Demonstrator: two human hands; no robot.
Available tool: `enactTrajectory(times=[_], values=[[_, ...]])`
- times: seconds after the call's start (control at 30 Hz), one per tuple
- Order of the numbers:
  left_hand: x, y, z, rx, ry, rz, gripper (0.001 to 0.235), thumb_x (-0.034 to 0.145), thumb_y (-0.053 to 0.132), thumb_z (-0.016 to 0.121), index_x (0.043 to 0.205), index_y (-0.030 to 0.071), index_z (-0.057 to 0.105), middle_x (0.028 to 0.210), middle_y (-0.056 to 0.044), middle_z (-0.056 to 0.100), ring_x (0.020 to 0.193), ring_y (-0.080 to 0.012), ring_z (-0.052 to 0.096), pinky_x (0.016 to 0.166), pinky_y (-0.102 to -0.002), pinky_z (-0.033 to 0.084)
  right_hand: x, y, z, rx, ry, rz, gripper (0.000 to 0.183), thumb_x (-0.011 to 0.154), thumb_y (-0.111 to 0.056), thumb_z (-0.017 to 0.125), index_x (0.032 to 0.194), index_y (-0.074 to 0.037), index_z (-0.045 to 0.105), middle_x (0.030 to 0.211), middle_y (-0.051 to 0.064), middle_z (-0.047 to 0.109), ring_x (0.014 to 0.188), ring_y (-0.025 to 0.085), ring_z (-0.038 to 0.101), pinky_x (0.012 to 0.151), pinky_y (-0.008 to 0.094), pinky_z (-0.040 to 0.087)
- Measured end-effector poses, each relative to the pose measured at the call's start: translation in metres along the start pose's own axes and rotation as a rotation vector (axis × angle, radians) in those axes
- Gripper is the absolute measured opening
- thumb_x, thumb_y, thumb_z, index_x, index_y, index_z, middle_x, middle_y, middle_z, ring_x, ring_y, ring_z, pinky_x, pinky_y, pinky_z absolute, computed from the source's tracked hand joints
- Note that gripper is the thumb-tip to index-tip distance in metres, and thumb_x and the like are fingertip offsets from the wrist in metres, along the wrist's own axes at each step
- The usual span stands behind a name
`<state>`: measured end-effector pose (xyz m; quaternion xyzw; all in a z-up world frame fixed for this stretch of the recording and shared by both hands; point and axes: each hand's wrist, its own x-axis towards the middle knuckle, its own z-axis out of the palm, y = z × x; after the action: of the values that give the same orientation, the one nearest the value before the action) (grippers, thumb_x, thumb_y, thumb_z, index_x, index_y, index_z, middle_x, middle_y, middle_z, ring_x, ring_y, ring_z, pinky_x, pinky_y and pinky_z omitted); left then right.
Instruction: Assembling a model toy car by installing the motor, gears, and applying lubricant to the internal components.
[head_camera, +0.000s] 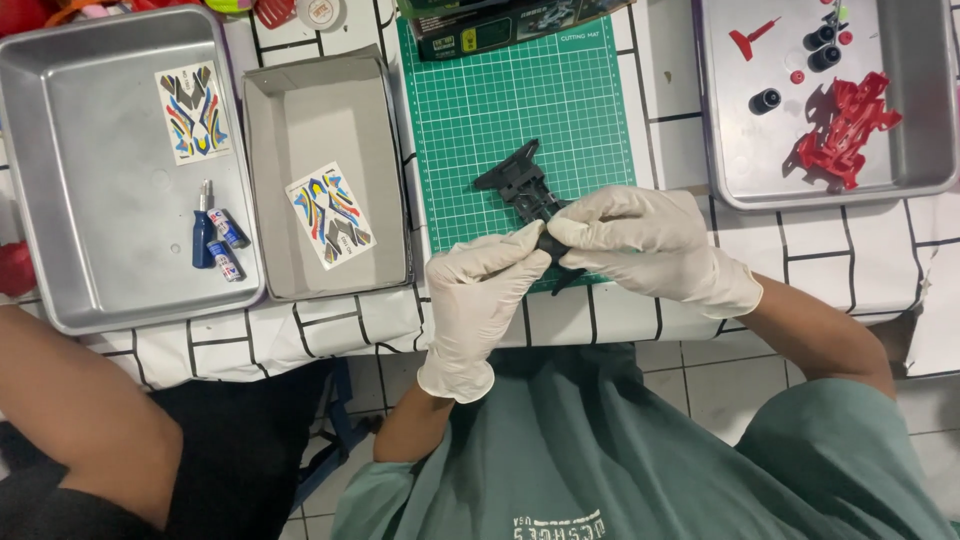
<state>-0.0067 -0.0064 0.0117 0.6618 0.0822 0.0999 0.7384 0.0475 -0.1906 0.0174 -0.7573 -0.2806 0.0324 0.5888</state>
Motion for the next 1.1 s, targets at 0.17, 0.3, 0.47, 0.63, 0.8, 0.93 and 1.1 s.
enactTrajectory(times=[0.17, 0.3, 0.47, 0.63, 0.8, 0.93, 1.1], values=[[-0.002, -0.007, 0.001, 0.06, 0.032, 0.148, 0.027, 0.074, 0.0, 0.092, 0.099, 0.006, 0.082, 0.091, -0.016, 0.081, 0.088, -0.0213, 0.078, 0.078, -0.026, 0.06, 0.006, -0.006, -0.005, -0.025, -0.082, 0.087, 0.038, 0.078, 0.002, 0.087, 0.114, -0.001, 0.078, 0.1, 0.012, 0.078, 0.09, 0.016, 0.075, 0.084, 0.028, 0.06], [-0.002, -0.007, -0.008, 0.088, -0.082, 0.237, 0.033, 0.083, 0.002, 0.085, 0.115, 0.01, 0.079, 0.104, -0.015, 0.08, 0.094, -0.025, 0.079, 0.078, -0.028, 0.064, 0.013, -0.013, -0.012, -0.068, -0.173, 0.183, 0.045, 0.08, 0.0, 0.085, 0.123, -0.003, 0.075, 0.099, 0.01, 0.08, 0.096, 0.016, 0.076, 0.089, 0.029, 0.057], [0.002, -0.021, -0.013, -0.316, -0.183, -0.115, 0.064, 0.083, -0.009, 0.079, 0.143, 0.001, 0.057, 0.114, -0.022, 0.075, 0.102, -0.0239, 0.074, 0.088, -0.033, 0.064, 0.005, 0.009, -0.003, -0.132, -0.088, -0.054, 0.049, 0.078, -0.009, 0.089, 0.125, -0.007, 0.074, 0.103, 0.012, 0.071, 0.089, 0.022, 0.074, 0.076, 0.036, 0.062], [0.003, -0.048, -0.017, -0.355, -0.223, -0.273, 0.067, 0.078, -0.01, 0.079, 0.141, 0.001, 0.059, 0.104, -0.024, 0.077, 0.095, -0.0209, 0.076, 0.085, -0.028, 0.064, 0.022, 0.002, -0.007, -0.032, -0.34, -0.305, 0.037, 0.088, -0.008, 0.076, 0.125, -0.003, 0.071, 0.105, 0.018, 0.073, 0.08, 0.026, 0.074, 0.066, 0.038, 0.062], [0.005, 0.002, -0.016, -0.383, -0.244, -0.286, 0.06, 0.082, -0.004, 0.079, 0.139, -0.001, 0.058, 0.111, -0.028, 0.075, 0.102, -0.0269, 0.075, 0.091, -0.035, 0.064, 0.013, 0.007, -0.006, -0.217, -0.093, -0.472, 0.031, 0.089, -0.009, 0.08, 0.116, 0.004, 0.073, 0.1, 0.016, 0.074, 0.086, 0.032, 0.075, 0.072, 0.041, 0.062], [0.004, 0.011, -0.024, -0.375, -0.248, -0.321, 0.055, 0.088, 0.001, 0.074, 0.14, -0.002, 0.058, 0.113, -0.029, 0.074, 0.102, -0.0274, 0.073, 0.093, -0.039, 0.062, 0.011, 0.02, -0.016, -0.209, -0.055, -0.468, 0.026, 0.088, -0.007, 0.08, 0.111, 0.004, 0.075, 0.092, 0.015, 0.075, 0.079, 0.03, 0.076, 0.066, 0.037, 0.061], [0.004, 0.0, -0.035, -0.279, -0.256, -0.227, 0.056, 0.093, 0.029, 0.073, 0.14, 0.001, 0.059, 0.108, -0.024, 0.077, 0.097, -0.0283, 0.077, 0.089, -0.041, 0.064, 0.014, -0.013, -0.036, -0.205, -0.127, -0.113, 0.036, 0.104, -0.03, 0.054, 0.105, 0.0, 0.074, 0.074, 0.009, 0.068, 0.058, 0.02, 0.067, 0.049, 0.032, 0.054]])
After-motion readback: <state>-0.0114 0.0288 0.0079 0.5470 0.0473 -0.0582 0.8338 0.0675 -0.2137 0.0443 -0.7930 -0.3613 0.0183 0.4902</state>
